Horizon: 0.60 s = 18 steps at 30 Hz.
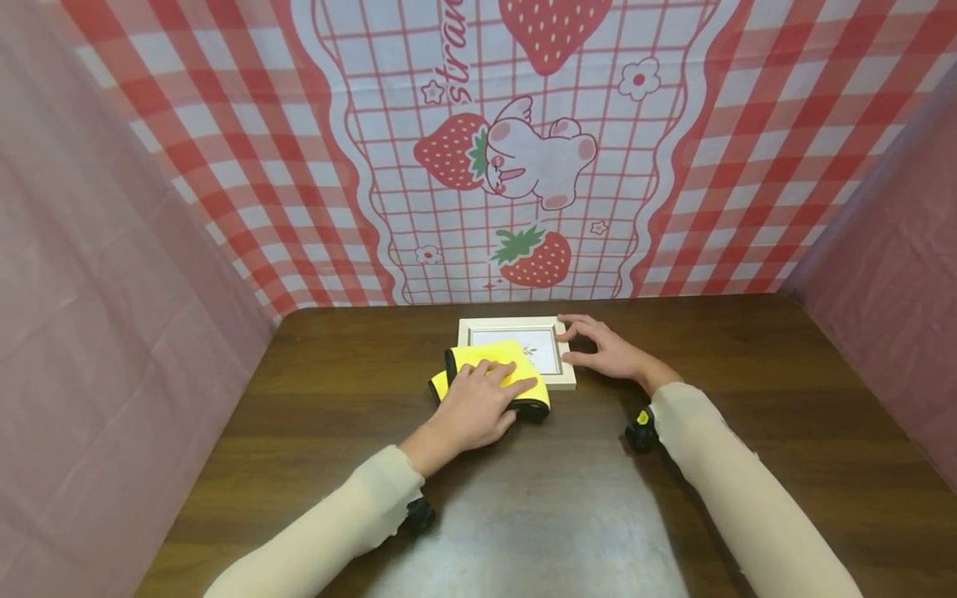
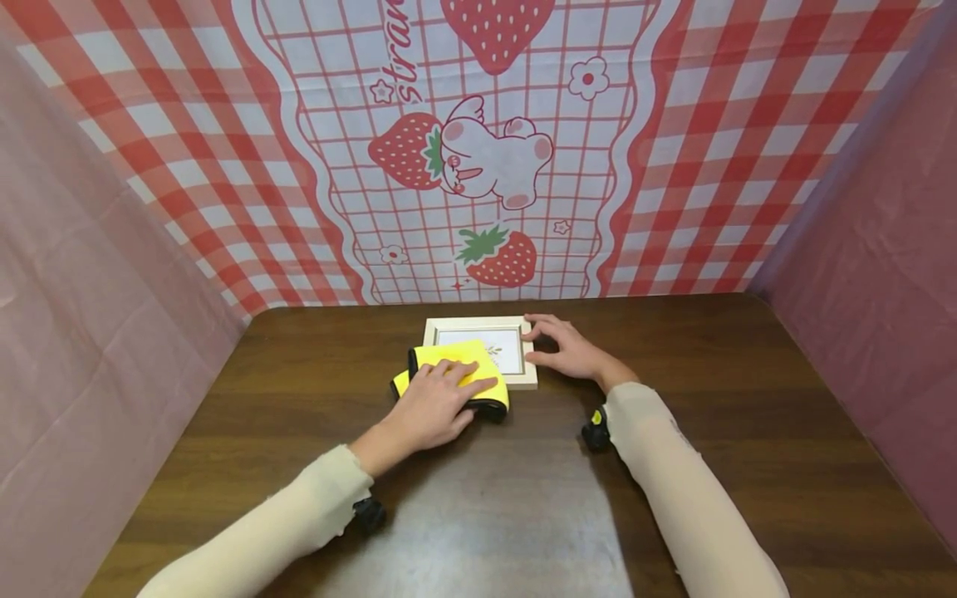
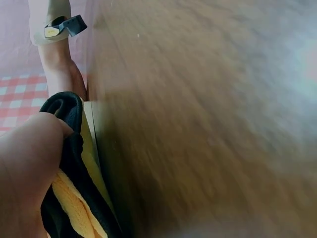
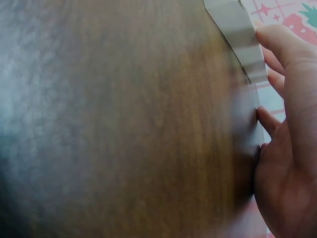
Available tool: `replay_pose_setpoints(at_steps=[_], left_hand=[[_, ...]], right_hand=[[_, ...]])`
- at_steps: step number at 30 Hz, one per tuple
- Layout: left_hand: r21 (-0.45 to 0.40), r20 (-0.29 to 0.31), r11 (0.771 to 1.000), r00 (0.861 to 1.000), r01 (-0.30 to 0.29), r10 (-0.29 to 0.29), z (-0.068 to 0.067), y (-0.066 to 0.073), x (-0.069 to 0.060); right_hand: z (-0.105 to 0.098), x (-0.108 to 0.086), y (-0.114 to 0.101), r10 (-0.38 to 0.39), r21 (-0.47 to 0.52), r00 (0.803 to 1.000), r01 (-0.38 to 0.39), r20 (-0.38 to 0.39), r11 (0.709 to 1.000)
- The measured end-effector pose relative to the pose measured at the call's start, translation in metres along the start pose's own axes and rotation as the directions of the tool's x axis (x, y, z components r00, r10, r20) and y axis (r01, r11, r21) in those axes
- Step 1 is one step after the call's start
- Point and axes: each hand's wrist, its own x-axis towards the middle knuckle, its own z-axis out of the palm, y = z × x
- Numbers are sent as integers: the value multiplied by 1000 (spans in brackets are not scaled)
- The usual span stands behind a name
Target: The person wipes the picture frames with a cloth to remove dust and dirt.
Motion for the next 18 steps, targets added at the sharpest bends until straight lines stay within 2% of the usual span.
replay_pose_setpoints(at_steps=[6,18], left_hand=[[-21,-4,1000,1000,22,-22,0,-10,-11],[-72,-82,997,996,34,-40,4,-30,-35]], right_hand=[[0,0,-1,-13,4,1000,13,-5,1000],[-1,0,-1,-11,10,1000,11,3,1000]])
